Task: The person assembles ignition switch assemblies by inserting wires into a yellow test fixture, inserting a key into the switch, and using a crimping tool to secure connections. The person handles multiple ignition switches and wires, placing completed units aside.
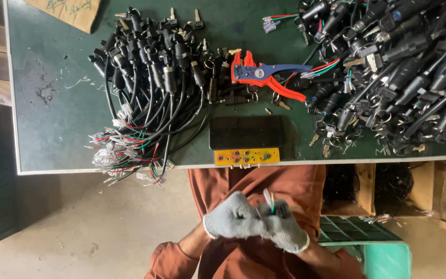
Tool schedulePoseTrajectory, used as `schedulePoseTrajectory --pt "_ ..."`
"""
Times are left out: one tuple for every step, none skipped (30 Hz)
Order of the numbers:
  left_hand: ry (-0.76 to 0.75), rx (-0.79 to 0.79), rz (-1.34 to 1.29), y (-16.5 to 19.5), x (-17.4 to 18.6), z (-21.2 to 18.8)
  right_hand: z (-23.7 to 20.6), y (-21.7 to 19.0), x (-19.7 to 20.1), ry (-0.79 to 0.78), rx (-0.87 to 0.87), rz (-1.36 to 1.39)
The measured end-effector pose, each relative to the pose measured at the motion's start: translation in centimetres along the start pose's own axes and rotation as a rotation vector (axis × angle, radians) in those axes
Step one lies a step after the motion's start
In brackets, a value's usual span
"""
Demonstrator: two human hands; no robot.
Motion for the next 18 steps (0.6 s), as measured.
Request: schedulePoseTrajectory --pt "0.043 0.028 -0.026 -0.3 -0.6 -0.6 -0.9 0.3 -0.1 0.009 0.009 0.004" --pt "0.073 0.05 -0.042 -0.5 -1.2 -1.0 -1.5 0.5 -0.1 0.019 0.015 0.006" --pt "0.097 0.067 -0.058 -0.7 -1.6 -1.4 -2.2 0.5 -0.2 0.032 0.026 0.011" --pt "0.095 0.065 -0.061 -0.7 -1.9 -1.6 -2.6 0.5 -0.3 0.041 0.037 0.015" --pt "0.097 0.064 -0.067 -0.8 -2.3 -1.8 -2.9 0.4 -0.4 0.046 0.045 0.02" --pt "0.095 0.062 -0.076 -0.8 -2.7 -1.8 -3.1 0.3 -0.6 0.058 0.055 0.024" --pt "0.085 0.055 -0.079 -0.8 -2.8 -1.8 -3.3 0.3 -0.7 0.067 0.063 0.027" --pt "0.074 0.048 -0.084 -0.8 -3.2 -1.7 -3.3 0.2 -0.9 0.074 0.073 0.024" --pt "0.065 0.039 -0.087 -0.8 -3.4 -1.6 -3.4 0.1 -1.1 0.079 0.081 0.025" --pt "0.055 0.034 -0.084 -0.8 -3.6 -1.4 -3.4 0.1 -1.2 0.086 0.088 0.027" --pt "0.046 0.029 -0.088 -0.8 -3.9 -1.4 -3.4 0.0 -1.3 0.087 0.095 0.032" --pt "0.042 0.026 -0.084 -0.7 -3.9 -1.4 -3.3 -0.1 -1.4 0.09 0.103 0.035" --pt "0.036 0.023 -0.081 -0.6 -4.1 -1.5 -3.3 -0.2 -1.4 0.092 0.112 0.037" --pt "0.036 0.015 -0.082 -0.4 -3.9 -1.8 -3.2 -0.4 -1.5 0.091 0.118 0.037" --pt "0.037 0.014 -0.081 -0.1 -3.9 -2.1 -3.1 -0.6 -1.5 0.089 0.123 0.037" --pt "0.045 0.018 -0.079 0.4 -3.8 -2.7 -3.0 -0.8 -1.5 0.092 0.135 0.04" --pt "0.055 0.019 -0.084 0.7 -3.8 -3.1 -3.0 -1.0 -1.5 0.093 0.141 0.045" --pt "0.062 0.025 -0.091 1.2 -3.8 -3.6 -2.8 -1.3 -1.4 0.097 0.147 0.053"
Point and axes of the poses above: each hand's wrist, its own z-axis towards the middle knuckle, its own x-axis out of the back of the hand, y = z × x, the point moved 4 cm from there along z, towards the middle knuckle, and after that the axes turned 8 degrees about -x, right-handed, at the moved point
